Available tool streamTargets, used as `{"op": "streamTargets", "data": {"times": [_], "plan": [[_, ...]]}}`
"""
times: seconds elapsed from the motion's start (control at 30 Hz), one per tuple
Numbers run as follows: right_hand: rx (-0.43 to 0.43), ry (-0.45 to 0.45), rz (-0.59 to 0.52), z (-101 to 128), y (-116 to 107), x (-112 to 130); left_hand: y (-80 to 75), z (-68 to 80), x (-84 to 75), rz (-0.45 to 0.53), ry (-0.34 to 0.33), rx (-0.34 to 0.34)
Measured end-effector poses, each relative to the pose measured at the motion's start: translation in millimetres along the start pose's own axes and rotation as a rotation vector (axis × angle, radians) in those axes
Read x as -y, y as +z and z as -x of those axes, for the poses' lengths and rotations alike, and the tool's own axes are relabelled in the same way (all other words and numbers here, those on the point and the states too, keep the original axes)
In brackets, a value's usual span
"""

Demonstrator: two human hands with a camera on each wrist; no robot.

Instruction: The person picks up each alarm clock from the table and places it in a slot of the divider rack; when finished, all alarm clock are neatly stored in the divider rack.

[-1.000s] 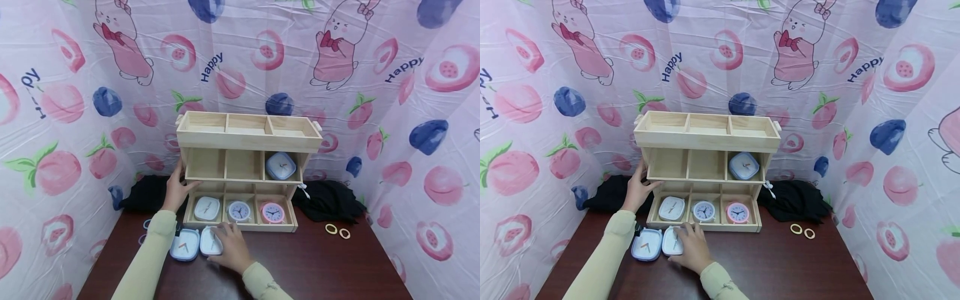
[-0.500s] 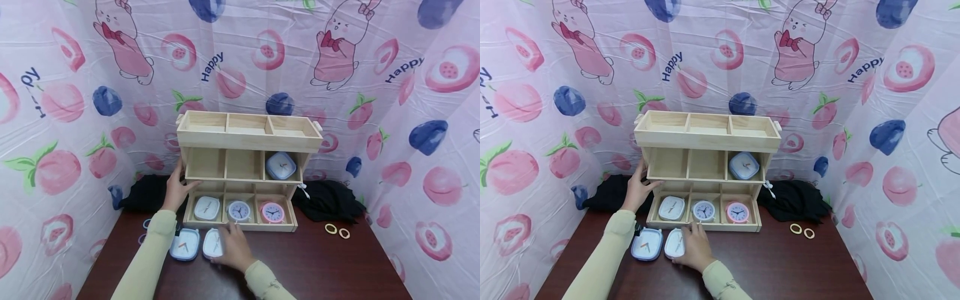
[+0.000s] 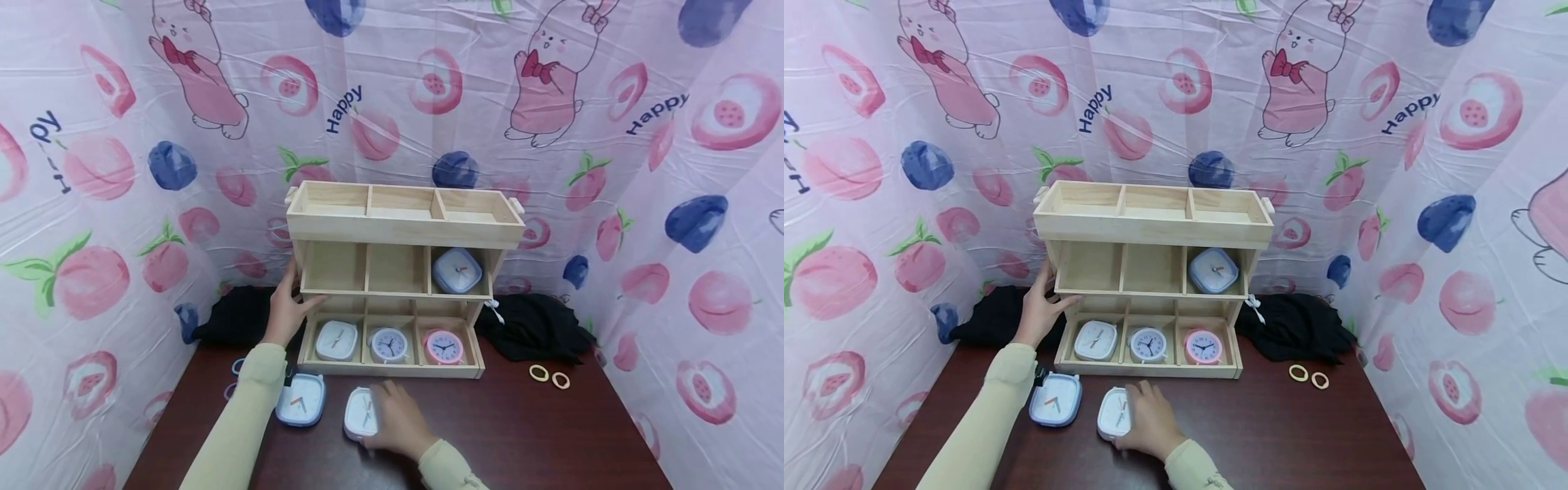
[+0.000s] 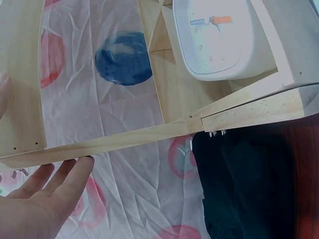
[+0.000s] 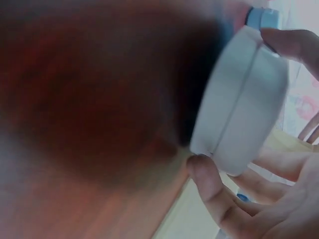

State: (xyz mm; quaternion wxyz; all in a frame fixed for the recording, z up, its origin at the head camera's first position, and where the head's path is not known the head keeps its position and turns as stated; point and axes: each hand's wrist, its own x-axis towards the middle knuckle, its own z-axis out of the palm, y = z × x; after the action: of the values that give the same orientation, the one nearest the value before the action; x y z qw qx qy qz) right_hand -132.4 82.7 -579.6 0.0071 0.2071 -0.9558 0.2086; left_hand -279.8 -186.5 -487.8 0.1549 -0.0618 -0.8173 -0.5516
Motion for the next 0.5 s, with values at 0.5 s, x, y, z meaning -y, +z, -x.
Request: {"op": "streamTargets", "data": {"times": [0.5], "plan": [[-0.228, -0.097, -0.084, 8.3, -37.0, -11.7, 0.5, -0.1, 0.7, 0.0, -0.007, 0.0]]}}
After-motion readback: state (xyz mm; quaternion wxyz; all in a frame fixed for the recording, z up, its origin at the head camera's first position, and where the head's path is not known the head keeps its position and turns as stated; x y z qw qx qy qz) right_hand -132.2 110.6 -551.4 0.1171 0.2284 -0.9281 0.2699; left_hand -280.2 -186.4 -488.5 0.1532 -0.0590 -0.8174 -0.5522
